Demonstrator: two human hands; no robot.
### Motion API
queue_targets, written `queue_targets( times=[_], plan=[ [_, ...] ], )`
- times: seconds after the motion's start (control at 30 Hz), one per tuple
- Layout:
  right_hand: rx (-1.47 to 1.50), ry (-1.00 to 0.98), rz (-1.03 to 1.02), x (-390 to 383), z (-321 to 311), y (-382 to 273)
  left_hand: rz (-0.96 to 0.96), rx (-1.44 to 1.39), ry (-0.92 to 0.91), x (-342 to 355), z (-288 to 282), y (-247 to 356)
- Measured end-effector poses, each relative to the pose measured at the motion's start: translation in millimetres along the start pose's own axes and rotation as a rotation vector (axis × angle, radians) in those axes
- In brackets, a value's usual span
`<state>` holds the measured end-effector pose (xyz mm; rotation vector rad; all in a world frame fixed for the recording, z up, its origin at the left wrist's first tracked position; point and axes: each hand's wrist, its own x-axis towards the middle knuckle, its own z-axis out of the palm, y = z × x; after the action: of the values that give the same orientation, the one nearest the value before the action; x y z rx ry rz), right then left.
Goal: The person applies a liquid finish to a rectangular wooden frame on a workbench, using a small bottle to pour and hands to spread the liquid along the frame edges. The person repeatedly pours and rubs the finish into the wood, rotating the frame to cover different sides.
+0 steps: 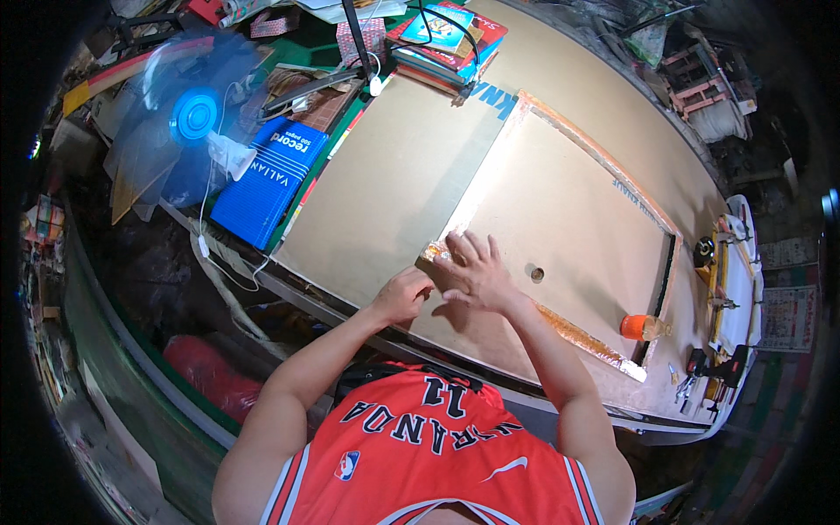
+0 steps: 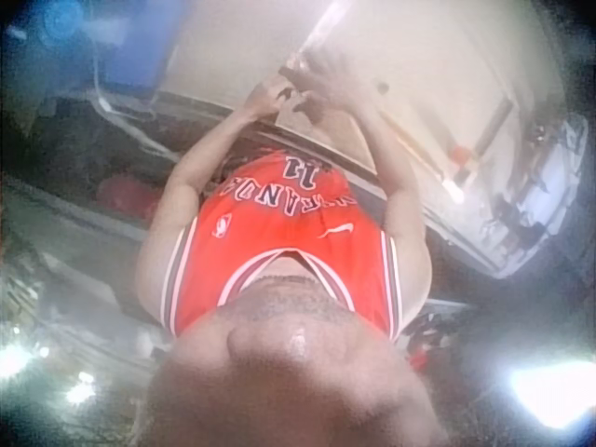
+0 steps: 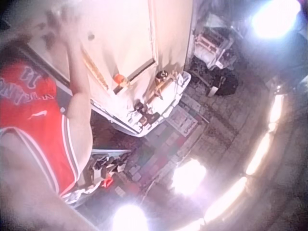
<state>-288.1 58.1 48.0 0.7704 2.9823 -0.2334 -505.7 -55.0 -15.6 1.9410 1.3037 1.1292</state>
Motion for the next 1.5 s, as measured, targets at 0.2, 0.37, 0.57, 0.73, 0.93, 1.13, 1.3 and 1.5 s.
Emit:
queue_targets(
  times=[0.2, 0.37, 0.57, 0.73, 0.93, 1.13, 1.3, 1.5],
  plan=[
    [0.002, -0.069, -0.074, 6.1, -5.2, -9.6, 0.018, 0.038, 0.026, -1.5, -0.3, 2.1],
    [-0.017, 0.058, -0.008, 10.7, 1.5, -4.4, 0.005, 0.02, 0.038, 0.3, 0.2, 5.2],
    [-0.013, 0.019, -0.025, 16.5, 2.2, -16.7, -0.004, 0.039, 0.019, -1.5, 0.3, 3.8],
    [0.003, 0.059, -0.052, 19.1, 11.1, -18.3, -0.037, 0.046, 0.038, -3.6, 2.4, 6.2],
    [0.003, 0.066, 0.028, 18.8, 9.1, -10.1, 0.011, 0.048, 0.029, -2.8, 2.0, 1.9],
    [0.009, 0.075, 0.033, 21.1, 5.7, -7.4, -0.006, 0.05, 0.032, -3.2, 2.7, 3.1],
    [0.029, 0.083, 0.043, 20.2, 8.1, -7.8, 0.002, 0.042, 0.038, -1.7, 1.8, 4.2],
    [0.024, 0.025, 0.118, 8.4, 11.5, -0.2, -0.021, 0.049, 0.033, -3.8, 2.0, 3.6]
  ],
)
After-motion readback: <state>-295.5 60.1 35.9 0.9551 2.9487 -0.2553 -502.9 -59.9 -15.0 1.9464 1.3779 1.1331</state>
